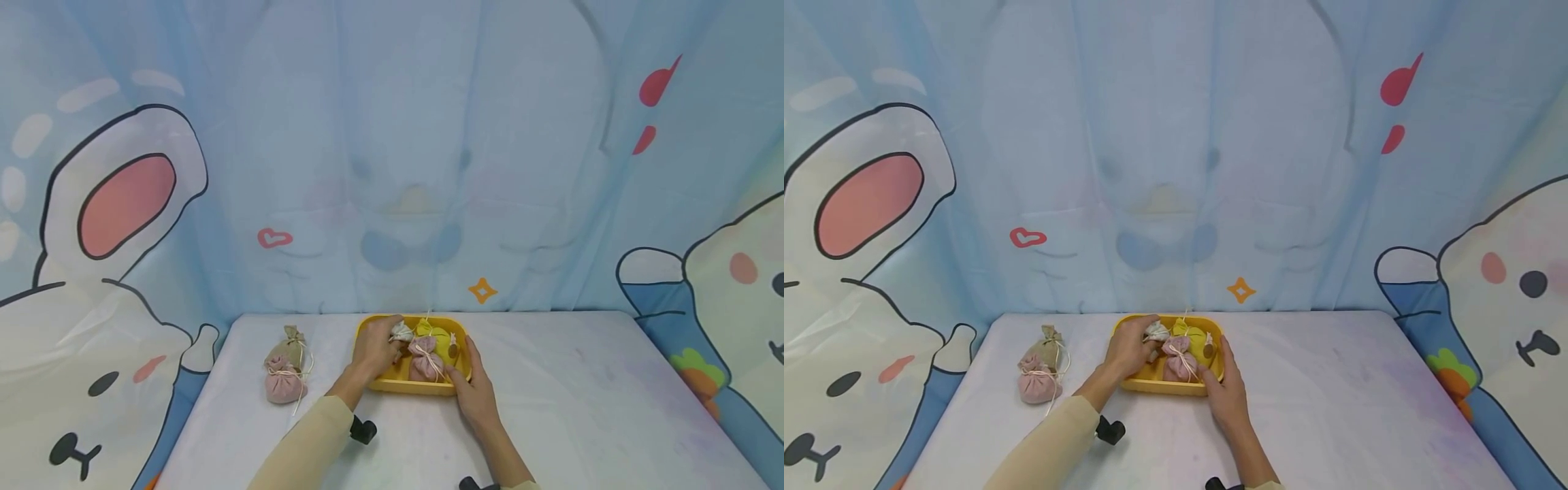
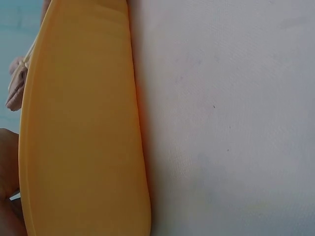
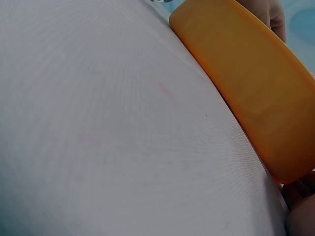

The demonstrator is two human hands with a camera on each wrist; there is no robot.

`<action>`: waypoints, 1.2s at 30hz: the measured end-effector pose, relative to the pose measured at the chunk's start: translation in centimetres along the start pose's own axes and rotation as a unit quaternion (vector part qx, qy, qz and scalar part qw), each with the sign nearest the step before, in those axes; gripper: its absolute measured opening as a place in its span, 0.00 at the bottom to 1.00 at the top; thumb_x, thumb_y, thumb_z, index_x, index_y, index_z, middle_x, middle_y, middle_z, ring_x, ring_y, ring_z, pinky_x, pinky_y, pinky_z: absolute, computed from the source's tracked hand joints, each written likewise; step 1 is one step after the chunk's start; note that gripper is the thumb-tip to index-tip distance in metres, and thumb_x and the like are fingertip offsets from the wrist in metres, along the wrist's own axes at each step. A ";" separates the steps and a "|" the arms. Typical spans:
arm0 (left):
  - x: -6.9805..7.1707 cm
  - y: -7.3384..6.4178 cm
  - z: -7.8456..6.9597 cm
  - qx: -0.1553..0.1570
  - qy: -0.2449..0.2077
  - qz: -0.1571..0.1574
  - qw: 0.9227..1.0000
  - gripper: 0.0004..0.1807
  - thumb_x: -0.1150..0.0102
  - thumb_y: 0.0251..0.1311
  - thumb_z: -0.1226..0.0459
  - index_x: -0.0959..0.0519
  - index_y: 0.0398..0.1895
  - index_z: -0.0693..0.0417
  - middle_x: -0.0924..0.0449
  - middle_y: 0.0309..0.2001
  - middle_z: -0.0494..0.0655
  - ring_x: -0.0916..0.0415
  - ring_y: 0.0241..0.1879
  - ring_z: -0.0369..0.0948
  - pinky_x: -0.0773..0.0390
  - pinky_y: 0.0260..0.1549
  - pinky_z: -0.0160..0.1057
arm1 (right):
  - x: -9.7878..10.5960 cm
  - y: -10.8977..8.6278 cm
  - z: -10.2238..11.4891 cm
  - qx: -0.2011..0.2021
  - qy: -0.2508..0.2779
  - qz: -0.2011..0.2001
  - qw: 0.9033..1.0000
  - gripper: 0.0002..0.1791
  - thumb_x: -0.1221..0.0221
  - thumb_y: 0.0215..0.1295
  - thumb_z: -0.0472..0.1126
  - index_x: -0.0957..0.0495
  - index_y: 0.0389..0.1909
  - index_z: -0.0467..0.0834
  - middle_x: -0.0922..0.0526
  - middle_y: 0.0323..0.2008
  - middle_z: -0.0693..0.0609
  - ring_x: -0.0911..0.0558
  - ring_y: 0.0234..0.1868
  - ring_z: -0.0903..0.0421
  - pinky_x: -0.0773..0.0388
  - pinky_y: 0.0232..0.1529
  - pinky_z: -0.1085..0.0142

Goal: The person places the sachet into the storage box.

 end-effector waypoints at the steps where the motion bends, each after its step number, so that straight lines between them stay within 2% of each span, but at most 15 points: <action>1: 0.0 0.0 0.0 0.000 0.001 0.002 1.000 0.29 0.32 0.64 0.69 0.22 0.69 0.48 0.14 0.59 0.49 0.21 0.43 0.40 0.21 0.42 0.40 | 0.0 0.0 0.0 0.002 -0.001 -0.001 1.000 0.42 0.48 0.78 0.46 0.58 0.86 0.56 0.53 0.85 0.47 0.52 0.84 0.40 0.53 0.81 0.41; 11: -0.1 -0.1 -0.2 -0.004 0.000 0.002 1.000 0.29 0.32 0.64 0.68 0.21 0.69 0.46 0.14 0.58 0.48 0.18 0.44 0.42 0.20 0.42 0.40 | -0.2 0.1 -0.1 0.005 0.001 -0.002 1.000 0.42 0.47 0.78 0.46 0.58 0.85 0.57 0.52 0.85 0.48 0.52 0.84 0.41 0.53 0.82 0.42; 16: -0.4 -0.1 -0.4 -0.006 0.000 0.011 1.000 0.29 0.32 0.65 0.66 0.22 0.70 0.46 0.16 0.61 0.47 0.16 0.54 0.46 0.17 0.50 0.45 | -0.3 0.1 -0.1 0.001 0.001 0.002 1.000 0.42 0.48 0.78 0.47 0.59 0.86 0.57 0.53 0.85 0.49 0.53 0.85 0.42 0.54 0.82 0.42; 25: -0.4 -0.1 -0.6 -0.017 -0.014 0.058 0.998 0.34 0.35 0.69 0.65 0.32 0.77 0.45 0.22 0.69 0.48 0.21 0.64 0.47 0.20 0.62 0.48 | -0.2 0.1 -0.2 0.000 0.003 0.002 1.000 0.42 0.49 0.79 0.46 0.59 0.86 0.57 0.54 0.85 0.49 0.54 0.85 0.42 0.54 0.82 0.42; 31: 0.1 -0.1 -0.5 -0.023 -0.028 0.061 0.997 0.37 0.34 0.68 0.64 0.35 0.79 0.47 0.24 0.70 0.51 0.23 0.66 0.49 0.23 0.65 0.50 | -0.1 0.1 -0.1 0.003 0.007 -0.002 1.000 0.42 0.47 0.78 0.46 0.58 0.86 0.57 0.53 0.85 0.48 0.53 0.85 0.41 0.54 0.82 0.41; 36: 0.5 -0.2 -0.3 -0.017 -0.045 0.066 0.997 0.38 0.34 0.69 0.61 0.37 0.80 0.47 0.28 0.73 0.50 0.27 0.70 0.50 0.27 0.69 0.51 | -0.1 0.1 -0.1 0.013 0.007 -0.004 1.000 0.42 0.47 0.78 0.46 0.57 0.86 0.54 0.52 0.85 0.47 0.52 0.85 0.41 0.54 0.82 0.41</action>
Point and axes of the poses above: each hand's wrist, its own y-axis towards the middle knuckle, its own x-axis out of the back of the hand, z = x × y, the point moved 4 cm from there along y, towards the middle knuckle
